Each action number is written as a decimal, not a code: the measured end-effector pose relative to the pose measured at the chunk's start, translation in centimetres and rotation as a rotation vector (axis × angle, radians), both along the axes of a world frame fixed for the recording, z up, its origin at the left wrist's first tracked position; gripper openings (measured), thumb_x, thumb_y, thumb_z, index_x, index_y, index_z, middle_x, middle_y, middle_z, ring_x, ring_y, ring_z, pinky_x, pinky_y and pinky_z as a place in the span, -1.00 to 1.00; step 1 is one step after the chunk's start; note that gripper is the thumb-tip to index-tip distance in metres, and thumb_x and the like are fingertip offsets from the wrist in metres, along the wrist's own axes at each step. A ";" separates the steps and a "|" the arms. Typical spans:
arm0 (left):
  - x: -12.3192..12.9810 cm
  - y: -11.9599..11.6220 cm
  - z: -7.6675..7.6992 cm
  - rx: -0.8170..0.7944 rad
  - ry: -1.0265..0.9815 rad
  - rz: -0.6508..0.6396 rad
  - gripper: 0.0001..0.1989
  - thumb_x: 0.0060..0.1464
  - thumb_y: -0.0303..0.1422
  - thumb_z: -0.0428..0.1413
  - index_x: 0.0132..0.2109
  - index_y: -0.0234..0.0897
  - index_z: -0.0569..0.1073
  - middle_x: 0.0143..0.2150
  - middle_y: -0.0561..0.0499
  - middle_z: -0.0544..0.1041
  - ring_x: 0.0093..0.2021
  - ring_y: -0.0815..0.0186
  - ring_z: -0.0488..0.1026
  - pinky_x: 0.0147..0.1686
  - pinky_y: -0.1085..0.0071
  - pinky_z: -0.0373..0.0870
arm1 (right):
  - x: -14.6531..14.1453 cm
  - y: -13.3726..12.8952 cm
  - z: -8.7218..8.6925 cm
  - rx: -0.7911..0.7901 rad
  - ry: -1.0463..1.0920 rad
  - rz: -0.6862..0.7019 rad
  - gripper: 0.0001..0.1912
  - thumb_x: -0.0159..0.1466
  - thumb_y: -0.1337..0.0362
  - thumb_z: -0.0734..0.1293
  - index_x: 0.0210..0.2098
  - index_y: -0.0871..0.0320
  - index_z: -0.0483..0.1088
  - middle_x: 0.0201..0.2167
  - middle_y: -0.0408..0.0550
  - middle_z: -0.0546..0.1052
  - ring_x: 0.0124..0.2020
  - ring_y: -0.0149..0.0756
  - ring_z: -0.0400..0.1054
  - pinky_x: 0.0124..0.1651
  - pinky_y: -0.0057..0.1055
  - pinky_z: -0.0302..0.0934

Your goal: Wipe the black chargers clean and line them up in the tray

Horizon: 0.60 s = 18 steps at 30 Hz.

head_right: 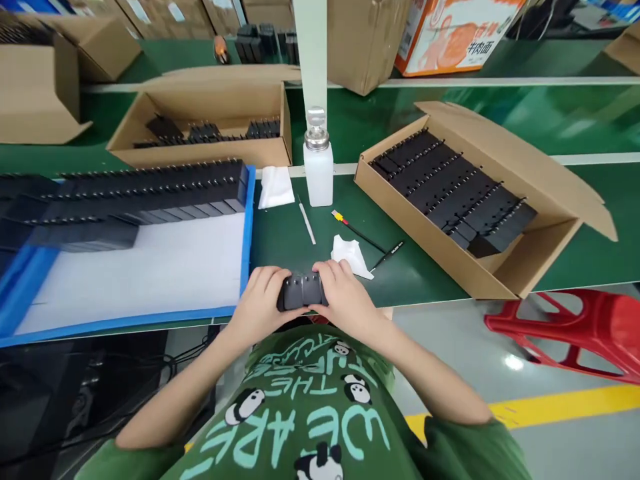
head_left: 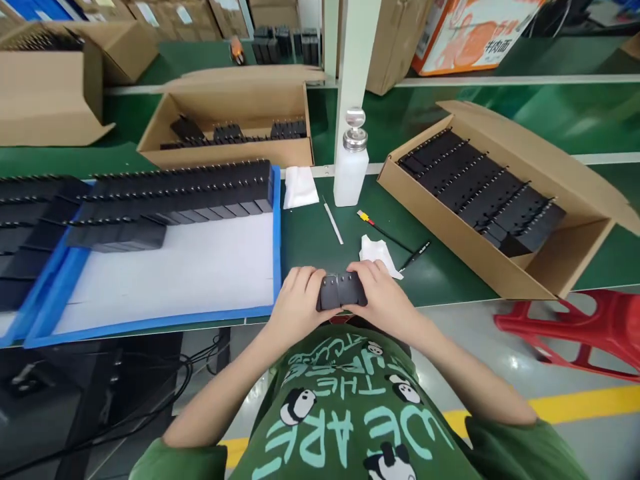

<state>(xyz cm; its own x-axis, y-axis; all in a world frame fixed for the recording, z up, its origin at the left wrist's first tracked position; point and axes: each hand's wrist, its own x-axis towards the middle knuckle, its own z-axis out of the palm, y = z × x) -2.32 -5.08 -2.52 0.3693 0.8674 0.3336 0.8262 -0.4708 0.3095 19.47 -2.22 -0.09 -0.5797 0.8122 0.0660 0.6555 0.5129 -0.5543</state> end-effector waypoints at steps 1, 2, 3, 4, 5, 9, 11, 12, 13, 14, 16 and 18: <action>0.1 0.0 -0.5 -0.019 -0.003 0.016 -0.41 0.03 -0.01 0.30 0.04 -0.35 0.40 -0.13 -0.24 0.49 -0.12 -0.03 0.42 -0.16 0.08 0.43 | 0.7 -0.1 -0.6 -0.021 0.006 -0.003 -0.31 0.13 0.27 0.54 0.15 0.13 0.20 0.05 0.16 0.42 0.03 0.06 0.32 -0.05 -0.04 0.39; -0.1 0.0 -0.7 -0.038 -0.008 0.028 -0.33 0.01 0.00 0.31 0.11 -0.36 0.37 -0.06 -0.27 0.48 -0.07 -0.07 0.42 -0.12 0.04 0.44 | 1.4 0.0 -1.1 -0.027 0.031 -0.016 -0.25 0.16 0.21 0.53 0.24 0.11 0.15 0.13 0.17 0.38 0.09 0.06 0.31 0.01 -0.03 0.39; -0.5 -0.1 -0.7 -0.065 -0.018 0.036 -0.25 0.00 0.03 0.31 0.18 -0.35 0.32 0.02 -0.30 0.46 0.01 -0.10 0.42 -0.05 -0.01 0.43 | 2.2 0.3 -1.4 -0.011 0.065 -0.045 -0.23 0.22 0.15 0.49 0.30 0.08 0.10 0.19 0.17 0.35 0.13 0.03 0.30 0.05 -0.05 0.38; -1.1 -0.1 -0.5 -0.102 -0.042 0.039 -0.17 0.00 0.05 0.31 0.26 -0.31 0.25 0.10 -0.31 0.43 0.09 -0.12 0.39 0.03 -0.04 0.41 | 2.9 0.7 -1.8 0.030 0.091 -0.089 -0.27 0.28 0.14 0.44 0.33 0.06 0.08 0.22 0.15 0.34 0.15 -0.01 0.30 0.08 -0.07 0.37; -1.7 -0.2 -0.1 -0.148 -0.083 0.042 -0.12 0.00 0.05 0.30 0.32 -0.27 0.18 0.17 -0.30 0.40 0.16 -0.11 0.37 0.10 -0.04 0.38 | 3.6 1.2 -2.2 0.096 0.095 -0.134 -0.33 0.33 0.16 0.39 0.34 0.05 0.09 0.21 0.13 0.37 0.14 -0.04 0.31 0.09 -0.09 0.37; -3.6 -0.7 0.8 -0.345 -0.301 0.055 -0.09 0.04 -0.01 0.31 0.39 -0.07 0.06 0.30 -0.19 0.34 0.30 0.03 0.33 0.23 0.10 0.37 | 4.9 2.8 -4.4 0.334 -0.019 -0.148 -0.57 0.36 0.36 0.31 0.22 0.10 0.33 0.00 0.09 0.54 -0.03 -0.09 0.39 0.03 -0.09 0.38; -3.8 -0.8 0.8 -0.410 -0.351 0.039 -0.07 0.03 -0.06 0.33 0.41 -0.02 0.03 0.34 -0.15 0.33 0.33 0.08 0.32 0.25 0.15 0.37 | 4.9 2.4 -4.5 0.379 0.002 -0.160 -0.64 0.33 0.45 0.30 0.10 0.10 0.43 -0.14 0.06 0.56 -0.14 -0.14 0.42 -0.08 -0.17 0.40; -3.7 -0.8 0.8 -0.442 -0.359 0.023 -0.06 0.04 -0.09 0.33 0.42 0.00 0.01 0.36 -0.13 0.32 0.35 0.09 0.31 0.25 0.17 0.37 | 4.8 1.8 -4.0 0.412 0.035 -0.213 -0.66 0.31 0.48 0.31 0.04 0.09 0.47 -0.20 0.03 0.55 -0.20 -0.18 0.42 -0.15 -0.22 0.39; -3.5 -0.8 0.7 -0.471 -0.359 0.004 -0.05 0.06 -0.12 0.33 0.43 0.01 -0.02 0.37 -0.12 0.32 0.36 0.11 0.30 0.26 0.18 0.37 | 4.7 1.1 -3.3 0.458 0.067 -0.282 -0.65 0.28 0.51 0.34 0.00 0.08 0.49 -0.25 -0.01 0.54 -0.27 -0.23 0.42 -0.22 -0.28 0.37; -3.3 -0.7 0.7 -0.495 -0.353 -0.016 -0.06 0.08 -0.16 0.32 0.44 0.01 -0.04 0.37 -0.10 0.32 0.36 0.13 0.30 0.27 0.19 0.37 | 4.6 0.1 -2.3 0.500 0.089 -0.349 -0.62 0.24 0.53 0.37 -0.01 0.07 0.50 -0.27 -0.04 0.52 -0.32 -0.27 0.41 -0.27 -0.32 0.35; -2.9 -0.4 0.6 -0.516 -0.339 -0.042 -0.09 0.12 -0.23 0.30 0.44 -0.01 -0.04 0.33 -0.08 0.39 0.33 0.16 0.34 0.24 0.21 0.39 | 3.9 -1.8 -0.5 0.536 0.073 -0.396 -0.52 0.19 0.57 0.41 0.05 0.06 0.49 -0.29 -0.07 0.51 -0.37 -0.33 0.39 -0.32 -0.37 0.33; -2.5 -0.1 0.5 -0.491 -0.334 -0.051 -0.15 0.13 -0.26 0.30 0.43 -0.05 0.02 0.26 -0.07 0.47 0.26 0.18 0.43 0.17 0.25 0.45 | 2.9 -3.6 0.3 0.483 -0.008 -0.308 -0.43 0.21 0.59 0.37 0.18 0.13 0.40 -0.30 -0.03 0.49 -0.35 -0.31 0.39 -0.31 -0.36 0.33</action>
